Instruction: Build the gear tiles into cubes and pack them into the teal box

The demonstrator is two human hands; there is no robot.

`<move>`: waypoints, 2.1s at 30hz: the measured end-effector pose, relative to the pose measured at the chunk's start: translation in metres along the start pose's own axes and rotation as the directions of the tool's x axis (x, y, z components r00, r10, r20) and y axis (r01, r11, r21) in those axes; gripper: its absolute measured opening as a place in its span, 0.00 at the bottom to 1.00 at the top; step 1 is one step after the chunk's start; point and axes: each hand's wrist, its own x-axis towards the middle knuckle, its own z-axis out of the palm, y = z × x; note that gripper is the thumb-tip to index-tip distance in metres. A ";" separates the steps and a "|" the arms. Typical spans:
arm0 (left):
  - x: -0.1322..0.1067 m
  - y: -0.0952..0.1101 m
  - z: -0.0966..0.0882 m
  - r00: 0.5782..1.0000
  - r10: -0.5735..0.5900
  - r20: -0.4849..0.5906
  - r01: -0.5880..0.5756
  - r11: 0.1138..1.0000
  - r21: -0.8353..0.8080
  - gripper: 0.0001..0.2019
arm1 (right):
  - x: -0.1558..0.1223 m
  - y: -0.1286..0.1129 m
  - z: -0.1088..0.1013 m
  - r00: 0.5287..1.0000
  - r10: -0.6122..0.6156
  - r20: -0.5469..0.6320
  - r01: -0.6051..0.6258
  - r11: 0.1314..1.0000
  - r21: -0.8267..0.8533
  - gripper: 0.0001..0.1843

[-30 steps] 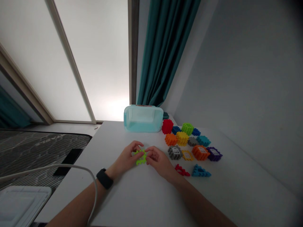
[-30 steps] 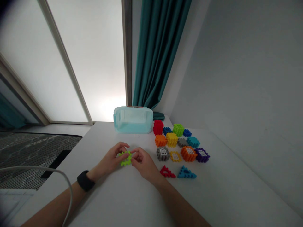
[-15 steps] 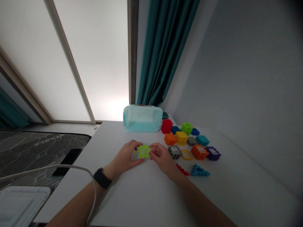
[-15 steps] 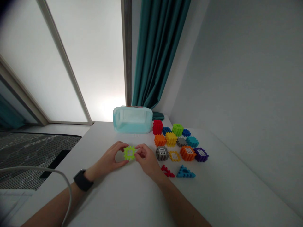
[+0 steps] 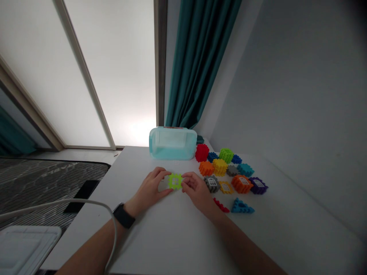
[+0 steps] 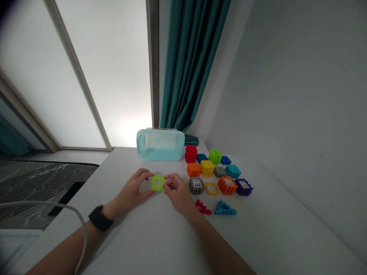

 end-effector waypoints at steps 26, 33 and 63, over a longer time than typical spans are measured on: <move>0.004 0.006 -0.001 0.989 -0.015 0.148 0.056 0.960 -0.275 0.10 | -0.002 -0.005 -0.011 0.892 -0.438 0.114 0.438 0.771 -0.462 0.09; 0.006 0.005 0.003 0.978 -0.147 0.148 0.200 0.862 -0.466 0.15 | 0.000 0.000 -0.005 0.998 -0.058 -0.030 0.053 0.990 -0.132 0.14; 0.005 0.008 -0.003 0.975 -0.142 0.172 0.186 0.944 -0.274 0.12 | -0.002 -0.002 -0.010 0.870 -0.469 0.151 0.488 0.776 -0.400 0.07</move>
